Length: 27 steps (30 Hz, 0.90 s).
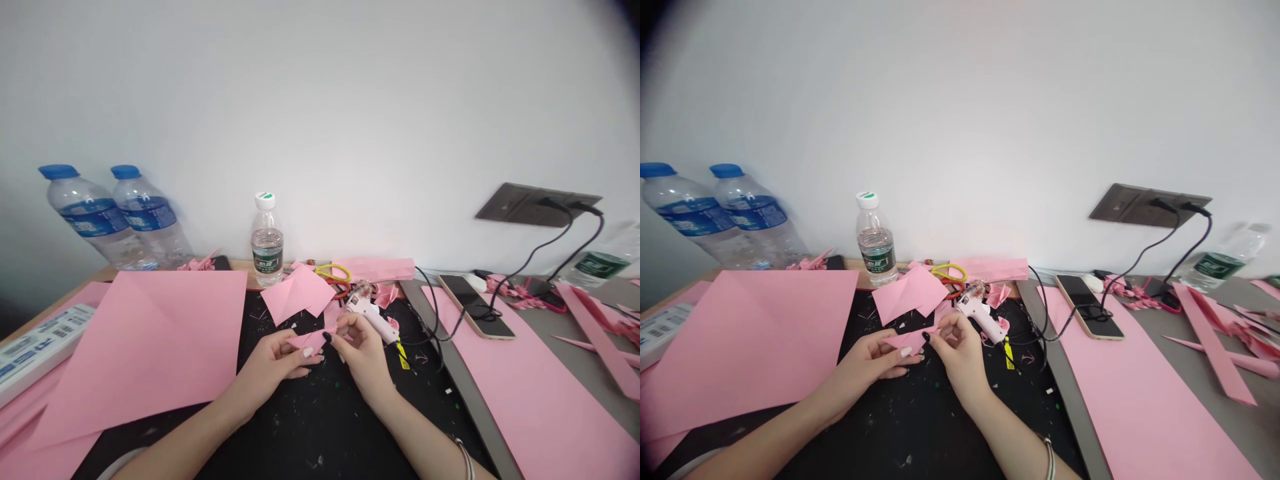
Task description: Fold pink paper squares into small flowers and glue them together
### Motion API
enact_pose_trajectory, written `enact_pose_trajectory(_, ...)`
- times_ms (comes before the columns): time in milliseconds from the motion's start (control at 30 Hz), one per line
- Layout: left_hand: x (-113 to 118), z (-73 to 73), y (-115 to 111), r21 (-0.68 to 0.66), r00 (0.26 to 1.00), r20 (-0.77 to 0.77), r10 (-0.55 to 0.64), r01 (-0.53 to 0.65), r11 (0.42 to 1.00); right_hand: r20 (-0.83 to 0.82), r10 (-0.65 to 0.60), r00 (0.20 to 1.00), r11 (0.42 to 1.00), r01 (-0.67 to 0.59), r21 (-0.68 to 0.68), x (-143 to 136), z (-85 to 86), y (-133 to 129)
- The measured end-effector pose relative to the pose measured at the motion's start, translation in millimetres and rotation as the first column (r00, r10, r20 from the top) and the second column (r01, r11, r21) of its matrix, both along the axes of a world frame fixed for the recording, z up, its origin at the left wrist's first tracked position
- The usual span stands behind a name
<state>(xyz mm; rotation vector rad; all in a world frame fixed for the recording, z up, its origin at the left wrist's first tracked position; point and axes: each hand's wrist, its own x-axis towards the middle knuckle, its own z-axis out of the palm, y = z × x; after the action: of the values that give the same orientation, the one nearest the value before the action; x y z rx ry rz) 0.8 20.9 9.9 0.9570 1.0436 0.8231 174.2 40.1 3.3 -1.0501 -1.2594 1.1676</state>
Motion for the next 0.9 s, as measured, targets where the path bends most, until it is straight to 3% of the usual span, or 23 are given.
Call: enact_pose_trajectory(900,0.4,1.6,-1.9,0.008,1.000,-0.021,-0.001,0.001,1.000,0.017,0.005,1.000,0.999,-0.005,0.042,-0.4,2.3,-0.4)
